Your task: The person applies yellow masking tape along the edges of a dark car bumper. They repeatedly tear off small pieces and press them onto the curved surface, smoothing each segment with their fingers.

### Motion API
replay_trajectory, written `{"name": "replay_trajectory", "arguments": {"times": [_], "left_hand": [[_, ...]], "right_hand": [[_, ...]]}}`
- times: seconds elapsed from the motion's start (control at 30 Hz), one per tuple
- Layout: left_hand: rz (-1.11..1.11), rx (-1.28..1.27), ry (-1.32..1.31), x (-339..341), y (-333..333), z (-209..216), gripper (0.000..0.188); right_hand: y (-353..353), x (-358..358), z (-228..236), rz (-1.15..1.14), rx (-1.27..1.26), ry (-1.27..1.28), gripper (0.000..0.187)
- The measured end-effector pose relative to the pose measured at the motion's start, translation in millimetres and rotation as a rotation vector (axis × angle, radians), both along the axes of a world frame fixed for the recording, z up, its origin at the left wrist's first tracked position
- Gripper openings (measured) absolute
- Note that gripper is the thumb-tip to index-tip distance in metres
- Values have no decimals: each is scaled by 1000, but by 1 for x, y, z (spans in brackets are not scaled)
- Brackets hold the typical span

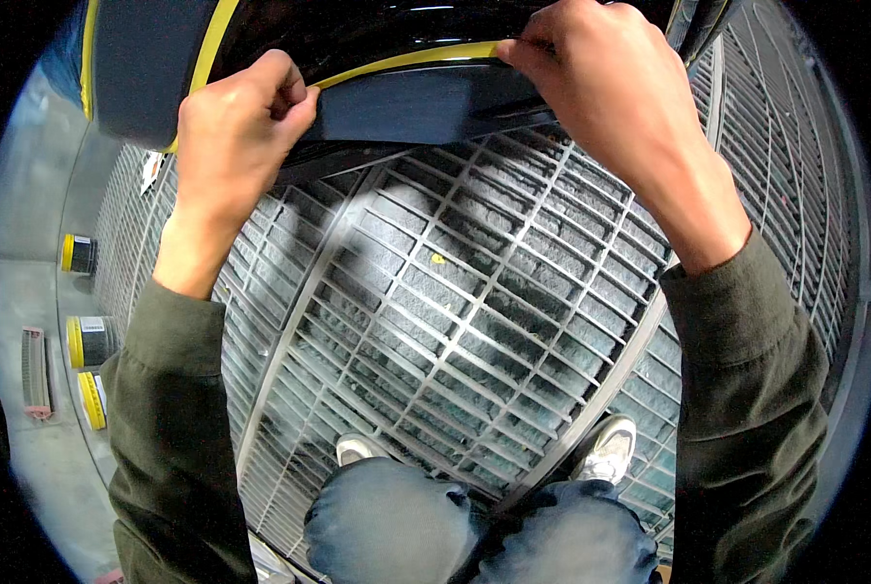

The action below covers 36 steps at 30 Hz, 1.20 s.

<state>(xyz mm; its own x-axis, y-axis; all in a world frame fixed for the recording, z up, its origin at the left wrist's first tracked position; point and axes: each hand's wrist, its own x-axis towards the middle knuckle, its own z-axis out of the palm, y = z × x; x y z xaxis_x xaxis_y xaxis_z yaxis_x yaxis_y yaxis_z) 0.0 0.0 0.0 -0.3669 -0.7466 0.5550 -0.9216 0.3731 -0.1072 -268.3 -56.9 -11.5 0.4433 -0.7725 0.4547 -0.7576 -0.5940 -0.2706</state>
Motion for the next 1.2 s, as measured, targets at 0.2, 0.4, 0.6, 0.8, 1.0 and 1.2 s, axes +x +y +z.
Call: {"name": "replay_trajectory", "arguments": {"times": [0.2, 0.4, 0.6, 0.8, 1.0, 1.2], "left_hand": [[25, -13, -3, -5, 0, 1, 18], [-3, -35, -33, -11, -3, -2, 18], [40, -33, -24, -5, -4, 2, 18], [94, -34, 21, -10, -3, 1, 20], [138, -81, 35, -15, -4, -1, 22], [73, -44, -30, -10, -5, 5, 21]], "right_hand": [[0, -4, -1, 36, -11, -24, 23], [2, -3, 3, 43, -8, 2, 21], [7, -5, 14, 12, 24, 47, 22], [1, -10, 13, 67, 15, 77, 22], [-11, -5, -4, 19, 11, 59, 27], [-4, -1, -2, -64, 96, 29, 30]]}}
